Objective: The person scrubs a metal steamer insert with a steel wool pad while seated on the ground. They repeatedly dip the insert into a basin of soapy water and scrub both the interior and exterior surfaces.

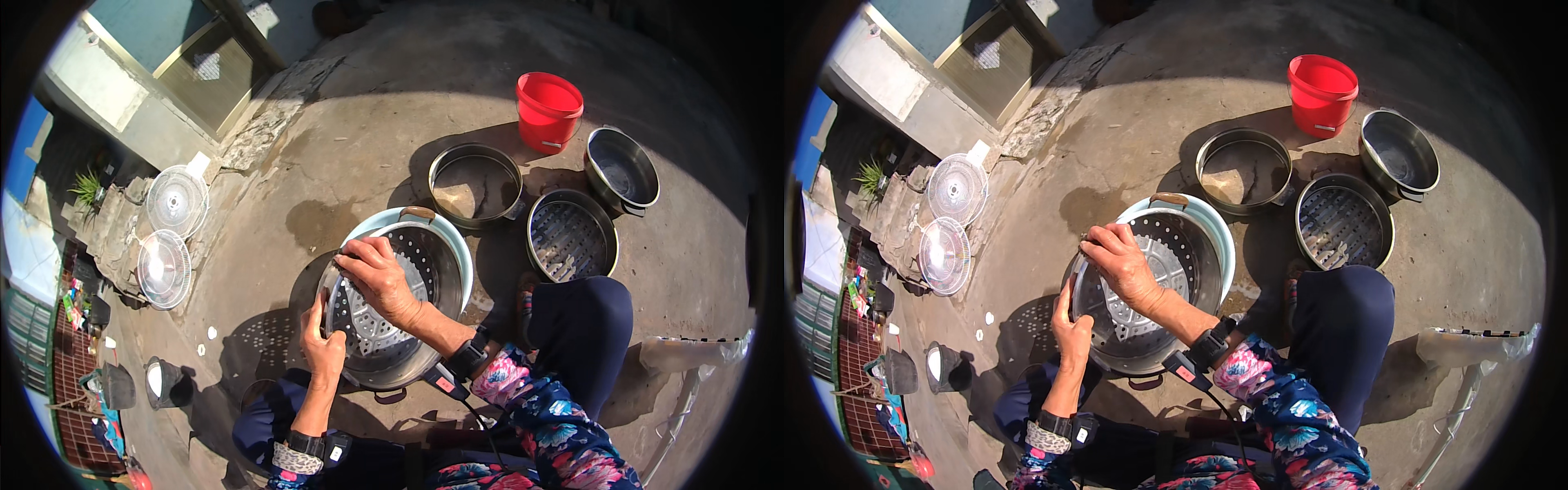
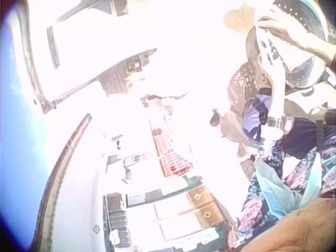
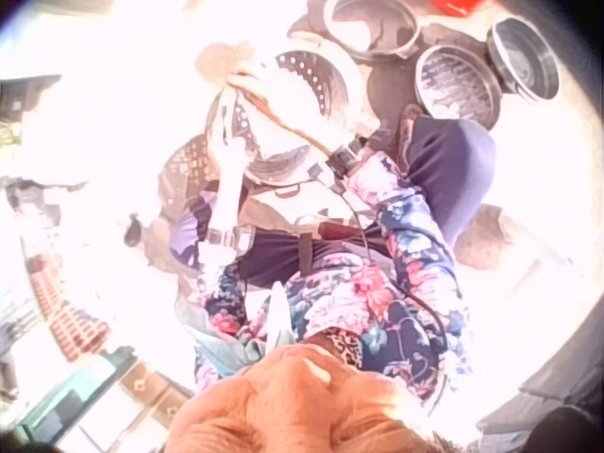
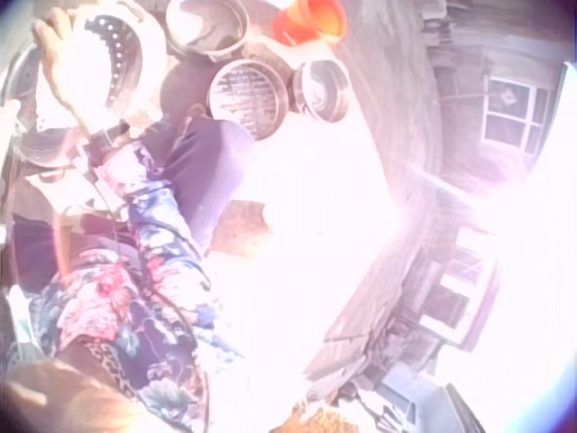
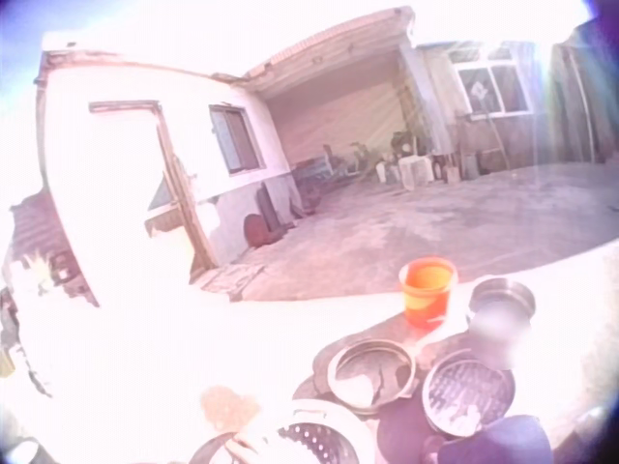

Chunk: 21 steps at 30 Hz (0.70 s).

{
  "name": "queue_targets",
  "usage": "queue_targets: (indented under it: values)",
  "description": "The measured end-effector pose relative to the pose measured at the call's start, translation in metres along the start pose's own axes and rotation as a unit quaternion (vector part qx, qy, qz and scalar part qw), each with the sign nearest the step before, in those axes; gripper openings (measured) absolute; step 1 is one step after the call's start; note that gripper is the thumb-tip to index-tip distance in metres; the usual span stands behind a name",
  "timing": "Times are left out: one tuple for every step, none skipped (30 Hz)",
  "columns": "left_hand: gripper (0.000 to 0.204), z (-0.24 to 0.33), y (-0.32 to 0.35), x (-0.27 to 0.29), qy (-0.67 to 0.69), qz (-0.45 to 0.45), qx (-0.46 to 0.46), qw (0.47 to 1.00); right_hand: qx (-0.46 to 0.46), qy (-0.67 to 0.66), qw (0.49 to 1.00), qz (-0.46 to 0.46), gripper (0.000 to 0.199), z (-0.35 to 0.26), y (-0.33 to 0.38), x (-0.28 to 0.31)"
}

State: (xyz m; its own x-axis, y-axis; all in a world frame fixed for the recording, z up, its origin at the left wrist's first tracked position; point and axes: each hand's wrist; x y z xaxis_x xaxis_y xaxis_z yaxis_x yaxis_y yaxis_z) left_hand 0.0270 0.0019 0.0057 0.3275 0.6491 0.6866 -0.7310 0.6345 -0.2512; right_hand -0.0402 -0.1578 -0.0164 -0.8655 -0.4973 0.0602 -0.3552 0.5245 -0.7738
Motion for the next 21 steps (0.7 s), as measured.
queue_targets:
  values:
    - [0.072,0.000,0.000,0.001,0.013,0.002,-0.014,1.000,0.015,-0.010,0.999,-0.030,0.038,-0.001,0.000,0.000]
    - [0.072,0.001,0.001,0.001,0.001,0.007,-0.031,1.000,0.008,-0.005,1.000,-0.018,0.038,0.001,-0.002,0.005]
    - [0.072,0.002,0.001,0.002,-0.002,0.004,-0.008,1.000,-0.004,0.019,1.000,0.010,0.036,0.007,-0.006,0.011]
    - [0.073,0.002,0.002,0.003,-0.002,-0.006,0.014,1.000,-0.039,0.040,0.998,0.042,0.034,0.016,-0.011,0.020]
    - [0.073,0.003,0.003,0.003,-0.011,-0.013,0.039,0.999,-0.096,0.063,0.992,0.053,0.032,0.024,-0.016,0.030]
    - [0.072,0.003,0.002,0.003,-0.016,-0.013,0.037,0.999,-0.119,0.080,0.988,0.065,0.031,0.029,-0.018,0.036]
    - [0.072,0.003,0.001,0.002,-0.011,-0.012,0.014,1.000,-0.170,0.099,0.979,0.062,0.030,0.030,-0.021,0.038]
    - [0.071,0.003,0.000,0.001,-0.021,-0.010,0.008,1.000,-0.171,0.110,0.977,0.065,0.030,0.027,-0.019,0.036]
    - [0.071,0.002,0.000,0.000,-0.033,-0.010,0.004,0.999,-0.109,0.083,0.989,0.061,0.030,0.021,-0.017,0.031]
    - [0.070,0.002,-0.001,-0.001,-0.026,0.001,-0.008,1.000,-0.040,0.058,0.997,0.025,0.031,0.012,-0.013,0.024]
    - [0.070,0.001,-0.002,-0.001,-0.031,-0.001,-0.011,0.999,-0.011,0.035,0.999,-0.038,0.032,0.001,-0.008,0.014]
    - [0.070,-0.001,-0.003,-0.001,-0.038,-0.005,-0.014,0.999,0.017,0.015,0.997,-0.073,0.032,-0.010,-0.002,0.004]
    - [0.070,-0.002,-0.004,-0.002,-0.045,0.000,-0.034,0.998,0.036,-0.004,0.990,-0.139,0.033,-0.016,0.002,-0.001]
    - [0.070,-0.003,-0.005,-0.001,-0.028,-0.021,0.012,0.999,0.086,0.001,0.988,-0.126,0.034,-0.018,0.004,-0.004]
    - [0.070,-0.003,-0.005,-0.002,-0.026,-0.015,0.000,1.000,0.060,0.011,0.990,-0.127,0.034,-0.018,0.004,-0.003]
    - [0.071,-0.003,-0.004,-0.001,-0.027,-0.010,-0.010,1.000,0.050,0.008,0.991,-0.122,0.034,-0.013,0.001,0.001]
    - [0.071,-0.003,-0.004,-0.001,-0.028,-0.005,-0.015,0.999,0.036,0.005,0.992,-0.123,0.035,-0.005,-0.004,0.008]
    - [0.071,-0.003,-0.005,-0.002,-0.027,-0.006,-0.012,1.000,0.032,0.031,0.995,-0.094,0.034,0.007,-0.013,0.016]
    - [0.072,-0.003,-0.005,-0.003,-0.032,-0.010,-0.016,0.999,0.011,0.040,0.996,-0.073,0.033,0.018,-0.021,0.025]
    - [0.072,-0.002,-0.005,-0.003,-0.038,-0.009,-0.018,0.999,-0.006,0.061,0.996,-0.064,0.031,0.027,-0.028,0.036]
    - [0.072,-0.002,-0.005,-0.003,-0.046,-0.008,-0.017,0.999,-0.039,0.106,0.989,-0.091,0.031,0.032,-0.034,0.045]
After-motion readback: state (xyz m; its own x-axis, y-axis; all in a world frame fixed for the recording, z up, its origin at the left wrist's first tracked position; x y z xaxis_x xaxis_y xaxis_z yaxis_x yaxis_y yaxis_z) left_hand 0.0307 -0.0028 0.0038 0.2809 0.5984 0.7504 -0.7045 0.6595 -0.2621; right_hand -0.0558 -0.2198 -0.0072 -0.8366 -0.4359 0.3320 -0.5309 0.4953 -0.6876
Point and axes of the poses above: each hand's wrist, its own y-axis away from the middle knuckle, its own x-axis out of the back of the hand, z = x × y, and after that the axes turned 9 degrees about -y, right-handed
